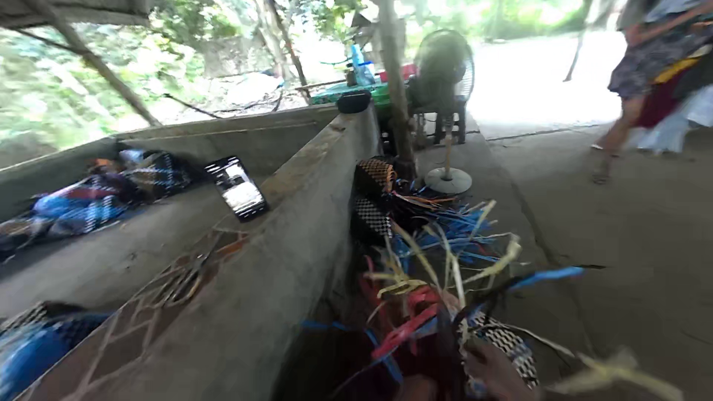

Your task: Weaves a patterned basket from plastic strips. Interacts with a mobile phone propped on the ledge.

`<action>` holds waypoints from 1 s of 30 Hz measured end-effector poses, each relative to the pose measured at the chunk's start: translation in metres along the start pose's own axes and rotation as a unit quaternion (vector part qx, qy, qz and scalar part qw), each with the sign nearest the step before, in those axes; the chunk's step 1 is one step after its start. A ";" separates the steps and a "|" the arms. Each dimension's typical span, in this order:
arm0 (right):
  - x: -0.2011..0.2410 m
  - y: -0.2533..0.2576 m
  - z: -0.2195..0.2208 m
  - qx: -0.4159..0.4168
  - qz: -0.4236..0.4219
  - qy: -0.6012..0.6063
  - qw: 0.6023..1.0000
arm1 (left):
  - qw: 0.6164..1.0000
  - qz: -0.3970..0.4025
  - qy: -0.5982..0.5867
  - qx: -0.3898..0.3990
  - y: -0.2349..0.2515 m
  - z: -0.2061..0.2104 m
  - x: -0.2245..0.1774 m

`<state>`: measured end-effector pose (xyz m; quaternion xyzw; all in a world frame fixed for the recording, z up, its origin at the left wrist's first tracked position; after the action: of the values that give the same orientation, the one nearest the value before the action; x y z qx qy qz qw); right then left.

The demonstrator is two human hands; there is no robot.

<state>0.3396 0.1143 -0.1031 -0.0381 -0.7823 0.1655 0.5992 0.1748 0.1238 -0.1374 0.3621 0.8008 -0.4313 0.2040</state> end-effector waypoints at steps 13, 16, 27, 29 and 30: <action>-0.019 -0.008 0.010 -0.016 0.028 -0.254 0.967 | 0.999 0.012 0.035 0.022 0.011 0.003 -0.014; -0.015 -0.015 0.022 -0.096 -0.160 -0.214 0.959 | 0.998 -0.050 -0.030 0.003 0.012 -0.003 0.004; 0.009 0.014 0.063 0.022 -0.276 -0.222 0.935 | 0.975 0.068 -0.061 -0.202 -0.036 -0.046 0.010; 0.011 0.019 0.062 0.032 -0.255 -0.222 0.941 | 0.957 0.121 -0.091 -0.248 -0.084 -0.084 0.008; 0.011 0.021 0.062 0.039 -0.247 -0.219 0.943 | 0.945 0.134 -0.108 -0.279 -0.114 -0.109 0.005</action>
<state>0.2748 0.1241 -0.1131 0.2174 -0.8721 0.0467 0.4359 0.0842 0.1754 -0.0197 0.3455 0.8067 -0.1956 0.4378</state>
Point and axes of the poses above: each hand's wrist, its own y-axis towards the middle knuckle, its own z-axis out of the palm, x = y × z, the point moved 8 cm from there along y, towards the middle knuckle, and after that the axes turned 12 degrees about x, right-handed, at the moved point
